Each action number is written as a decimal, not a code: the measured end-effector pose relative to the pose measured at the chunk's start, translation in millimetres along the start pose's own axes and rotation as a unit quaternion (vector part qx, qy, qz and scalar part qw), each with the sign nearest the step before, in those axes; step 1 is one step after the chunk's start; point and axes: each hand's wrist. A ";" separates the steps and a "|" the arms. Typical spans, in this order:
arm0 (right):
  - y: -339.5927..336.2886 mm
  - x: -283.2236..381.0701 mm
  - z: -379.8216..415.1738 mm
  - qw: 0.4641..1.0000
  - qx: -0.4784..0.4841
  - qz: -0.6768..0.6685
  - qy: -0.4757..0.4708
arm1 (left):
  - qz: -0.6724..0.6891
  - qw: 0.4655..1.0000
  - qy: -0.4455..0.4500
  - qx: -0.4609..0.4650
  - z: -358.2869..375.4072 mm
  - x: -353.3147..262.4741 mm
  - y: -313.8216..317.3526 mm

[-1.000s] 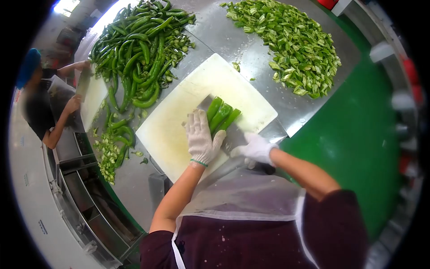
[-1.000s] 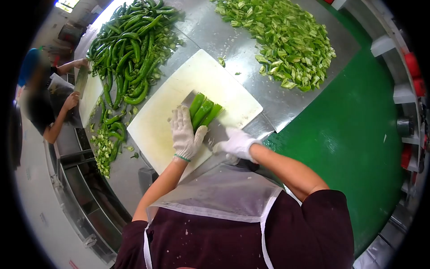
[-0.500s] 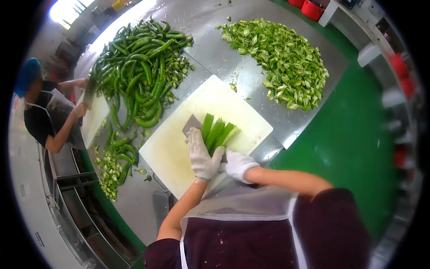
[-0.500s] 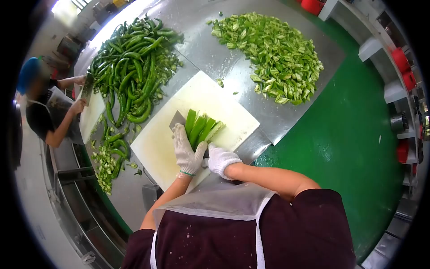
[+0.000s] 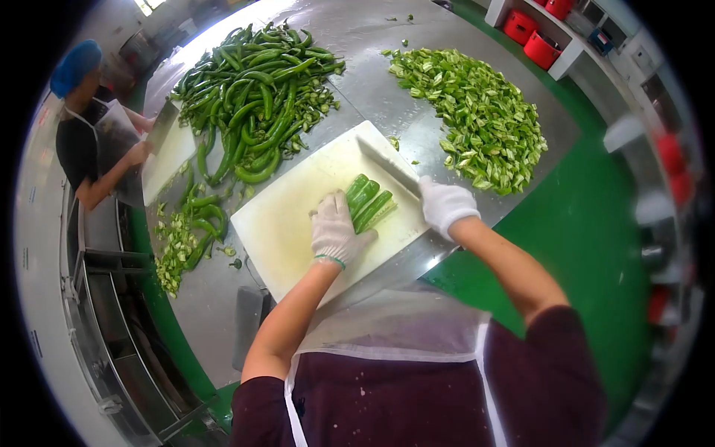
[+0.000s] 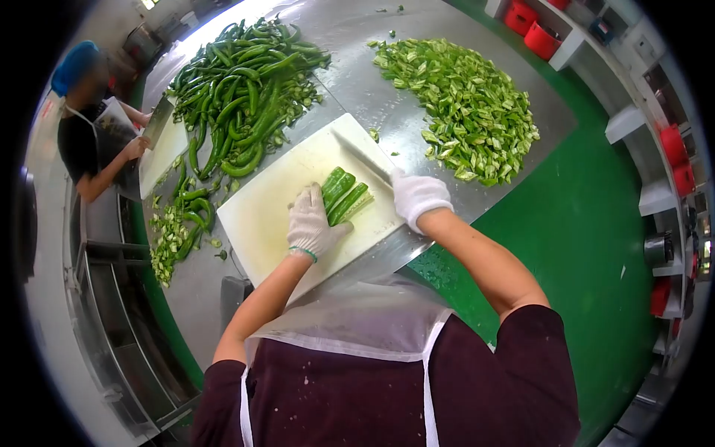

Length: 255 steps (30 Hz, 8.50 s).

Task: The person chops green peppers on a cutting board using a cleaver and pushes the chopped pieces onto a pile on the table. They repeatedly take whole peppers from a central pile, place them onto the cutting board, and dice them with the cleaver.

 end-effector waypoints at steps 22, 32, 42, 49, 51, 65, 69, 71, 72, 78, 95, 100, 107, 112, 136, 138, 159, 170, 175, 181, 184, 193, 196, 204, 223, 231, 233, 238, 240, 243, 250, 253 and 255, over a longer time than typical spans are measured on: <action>-38.6 17.1 23.9 0.981 0.158 0.039 -0.102 | 0.029 0.989 0.075 -0.122 18.7 28.4 26.0; 21.9 33.2 -36.5 0.978 0.092 0.028 -0.183 | 0.052 0.996 0.045 -0.049 16.4 23.2 8.9; -50.9 30.1 19.9 0.980 0.157 0.000 -0.119 | 0.116 0.975 0.101 -0.161 24.9 30.0 17.4; -23.6 24.2 -12.1 0.969 0.182 -0.032 -0.163 | 0.118 0.982 0.098 -0.108 22.3 30.9 14.9; 1.7 37.3 -36.8 0.973 0.163 -0.030 -0.160 | 0.118 0.984 0.093 -0.100 23.3 28.9 13.7; -28.4 28.6 14.6 0.974 0.149 -0.020 -0.167 | 0.145 0.973 0.108 -0.141 41.2 40.7 10.0; -23.8 32.3 4.8 0.969 0.193 0.022 -0.154 | 0.180 0.968 0.118 -0.125 32.0 46.6 13.9; -20.3 41.6 -7.6 0.965 0.207 0.027 -0.161 | 0.194 0.967 0.114 -0.120 31.1 48.9 16.3; -13.9 48.5 -20.6 0.963 0.208 0.028 -0.170 | 0.199 0.967 0.106 -0.119 31.8 46.7 14.6; 17.8 48.3 -40.7 0.972 0.125 -0.021 -0.200 | 0.188 0.967 0.110 -0.134 33.6 42.0 9.9; -9.3 61.8 -14.6 0.968 0.163 -0.010 -0.189 | 0.224 0.960 0.078 -0.152 46.2 48.5 12.0; 11.8 62.9 -39.4 0.956 0.140 0.021 -0.258 | 0.225 0.959 0.080 -0.150 44.5 48.3 10.5; -9.3 46.6 -15.2 0.963 0.087 -0.057 -0.247 | 0.248 0.949 0.019 -0.194 62.3 46.6 2.4; -9.2 54.3 -23.0 0.961 0.194 -0.042 -0.191 | 0.213 0.963 0.036 -0.160 59.4 58.0 20.9; 14.8 85.4 -35.3 0.944 0.143 0.015 -0.296 | 0.164 0.967 0.012 -0.192 71.4 49.7 23.8; 14.9 81.9 -34.4 0.951 0.140 0.000 -0.274 | 0.178 0.969 0.008 -0.170 72.1 51.4 23.4; 6.1 61.2 -12.6 0.936 0.104 -0.022 -0.337 | 0.207 0.910 -0.138 -0.331 97.0 54.7 27.0; 16.8 80.4 -17.3 0.927 0.119 0.023 -0.354 | 0.162 0.951 -0.110 -0.237 112.1 52.5 23.3; 0.7 81.6 0.8 0.912 0.170 0.047 -0.370 | 0.166 0.949 -0.118 -0.240 130.4 51.7 28.1; 17.3 96.4 -11.7 0.914 0.144 0.013 -0.378 | 0.159 0.955 -0.131 -0.213 133.5 50.2 25.7; 18.1 84.7 -11.3 0.916 0.140 -0.027 -0.375 | 0.207 0.926 -0.153 -0.278 146.6 54.3 19.8; 28.2 121.7 -7.9 0.913 0.199 -0.050 -0.352 | 0.134 0.966 -0.145 -0.165 139.8 50.9 21.2; 21.0 138.2 -3.6 0.914 0.245 -0.146 -0.289 | 0.211 0.927 -0.161 -0.266 142.0 69.2 25.7; 55.1 129.5 -27.4 0.913 0.201 -0.334 -0.116 | 0.121 0.928 -0.152 -0.317 112.7 86.5 25.1; -4.8 -63.4 -30.3 0.954 -0.058 -0.292 0.040 | 0.120 0.941 -0.186 -0.257 109.7 91.0 38.1; -10.5 -73.5 12.2 0.885 0.064 -0.447 0.117 | 0.185 0.925 -0.197 -0.266 105.9 86.3 20.7; 3.2 -96.7 -3.7 0.860 -0.044 -0.472 0.189 | 0.204 0.916 -0.201 -0.280 103.4 88.6 19.5; 18.0 -72.1 -18.7 0.716 -0.106 -0.671 0.159 | 0.278 0.890 -0.198 -0.302 70.0 103.8 3.0; 23.0 -31.9 -24.1 0.689 -0.097 -0.707 0.127 | 0.275 0.889 -0.187 -0.315 45.6 115.7 -6.6; 37.6 9.5 -37.9 0.641 -0.072 -0.756 0.106 | 0.257 0.895 -0.163 -0.326 -0.7 135.5 -30.2; 67.1 22.4 -73.8 0.648 0.013 -0.745 0.158 | 0.237 0.924 -0.043 -0.297 -133.4 195.9 -72.9; 60.4 26.6 -76.8 0.653 0.008 -0.736 0.177 | 0.177 0.957 -0.093 -0.212 -203.5 205.5 -82.1; 52.4 32.3 -75.8 0.661 0.003 -0.727 0.188 | 0.121 0.970 -0.141 -0.156 -248.0 207.0 -75.0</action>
Point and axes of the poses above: each hand's wrist, its own z-axis away from the middle knuckle, its own y-axis out of the palm, x = y × z, and after that the axes turned 11 degrees about -y, right-handed
